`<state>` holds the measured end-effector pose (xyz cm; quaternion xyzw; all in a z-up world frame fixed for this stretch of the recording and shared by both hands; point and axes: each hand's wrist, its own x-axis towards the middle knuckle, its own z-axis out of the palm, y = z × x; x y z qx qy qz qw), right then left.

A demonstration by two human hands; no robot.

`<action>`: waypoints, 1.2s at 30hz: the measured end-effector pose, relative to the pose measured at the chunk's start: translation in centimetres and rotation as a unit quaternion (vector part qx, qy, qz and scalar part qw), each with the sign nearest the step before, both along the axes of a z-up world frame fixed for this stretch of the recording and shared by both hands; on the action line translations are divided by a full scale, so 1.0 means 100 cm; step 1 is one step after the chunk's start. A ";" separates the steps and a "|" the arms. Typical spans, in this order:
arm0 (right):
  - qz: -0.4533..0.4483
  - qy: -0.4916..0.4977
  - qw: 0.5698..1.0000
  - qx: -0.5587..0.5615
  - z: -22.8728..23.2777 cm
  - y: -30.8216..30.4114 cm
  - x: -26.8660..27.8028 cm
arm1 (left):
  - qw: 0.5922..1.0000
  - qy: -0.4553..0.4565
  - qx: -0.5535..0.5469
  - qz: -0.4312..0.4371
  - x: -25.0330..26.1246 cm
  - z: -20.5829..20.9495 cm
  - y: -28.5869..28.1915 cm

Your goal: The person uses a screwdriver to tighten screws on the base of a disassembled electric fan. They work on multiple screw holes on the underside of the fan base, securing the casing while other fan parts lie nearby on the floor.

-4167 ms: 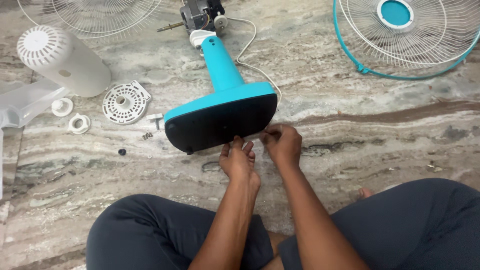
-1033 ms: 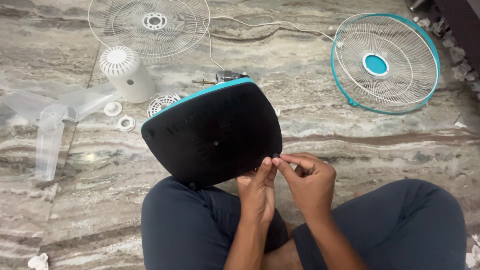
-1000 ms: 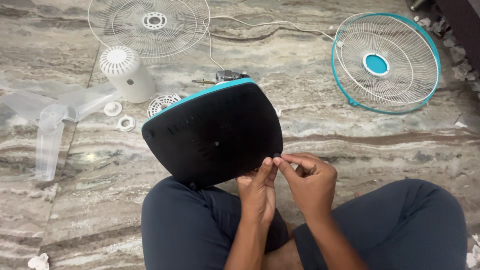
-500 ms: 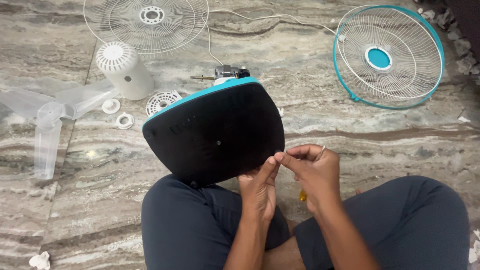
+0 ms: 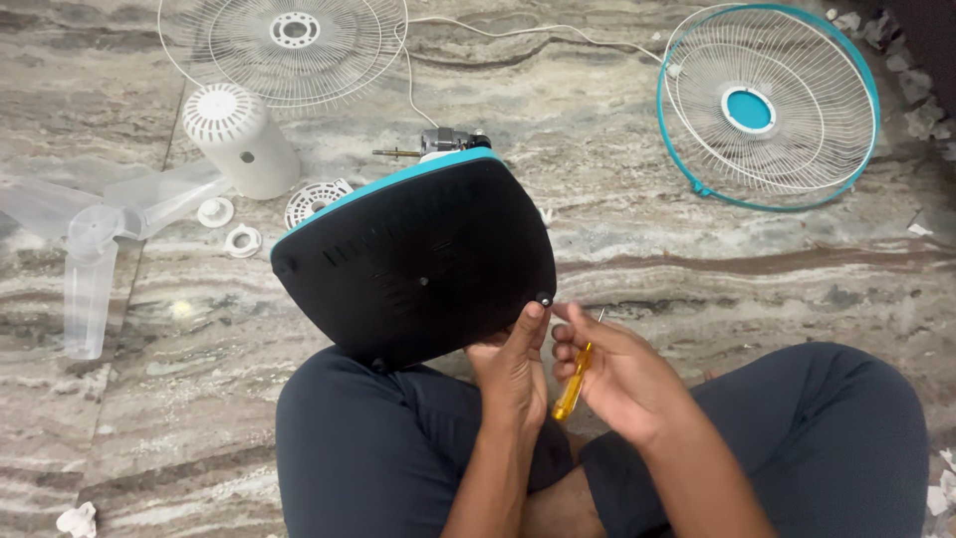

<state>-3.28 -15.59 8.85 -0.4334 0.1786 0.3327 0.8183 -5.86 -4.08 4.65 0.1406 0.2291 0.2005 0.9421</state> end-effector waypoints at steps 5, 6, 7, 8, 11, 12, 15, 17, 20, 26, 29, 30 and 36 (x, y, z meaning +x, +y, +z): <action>-0.060 0.145 0.987 0.017 0.016 -0.007 -0.023 | 1.000 0.012 0.010 -0.003 0.002 -0.002 -0.001; -0.081 0.162 0.983 0.015 0.022 -0.005 -0.028 | 1.000 0.012 0.016 -0.003 0.003 -0.002 -0.001; -0.080 0.138 0.987 -0.021 0.030 -0.005 -0.033 | 1.000 0.013 0.022 -0.003 0.005 -0.003 -0.003; -0.079 0.114 0.989 -0.057 0.039 -0.007 -0.041 | 0.999 0.016 0.028 -0.003 0.005 -0.004 -0.003; -0.048 -0.019 0.973 -0.227 0.041 -0.001 -0.055 | 1.000 0.014 0.017 -0.020 0.004 -0.009 -0.006; -0.035 -0.075 0.953 -0.292 0.039 -0.001 -0.059 | 1.000 0.011 0.021 -0.019 0.005 -0.010 -0.008; -0.002 -0.320 0.821 -0.472 0.032 0.000 -0.063 | 0.999 0.005 0.028 -0.019 0.008 -0.014 -0.012; -0.038 -0.406 0.731 -0.547 0.035 0.000 -0.066 | 0.999 0.007 0.030 -0.021 0.009 -0.017 -0.011; -0.047 -0.478 0.635 -0.605 0.042 0.006 -0.065 | 0.999 0.006 0.033 -0.013 0.008 -0.018 -0.012; -0.062 -0.524 0.584 -0.617 0.047 0.016 -0.061 | 1.000 0.004 0.026 -0.007 0.010 -0.028 -0.017; -0.050 -0.514 0.584 -0.627 0.046 0.015 -0.061 | 0.999 -0.009 0.033 -0.007 0.008 -0.034 -0.015; -0.049 -0.510 0.586 -0.628 0.045 0.017 -0.060 | 0.999 -0.005 0.032 -0.006 0.010 -0.033 -0.016; -0.055 -0.519 0.593 -0.613 0.047 0.016 -0.059 | 0.999 0.009 0.038 -0.002 0.011 -0.025 -0.015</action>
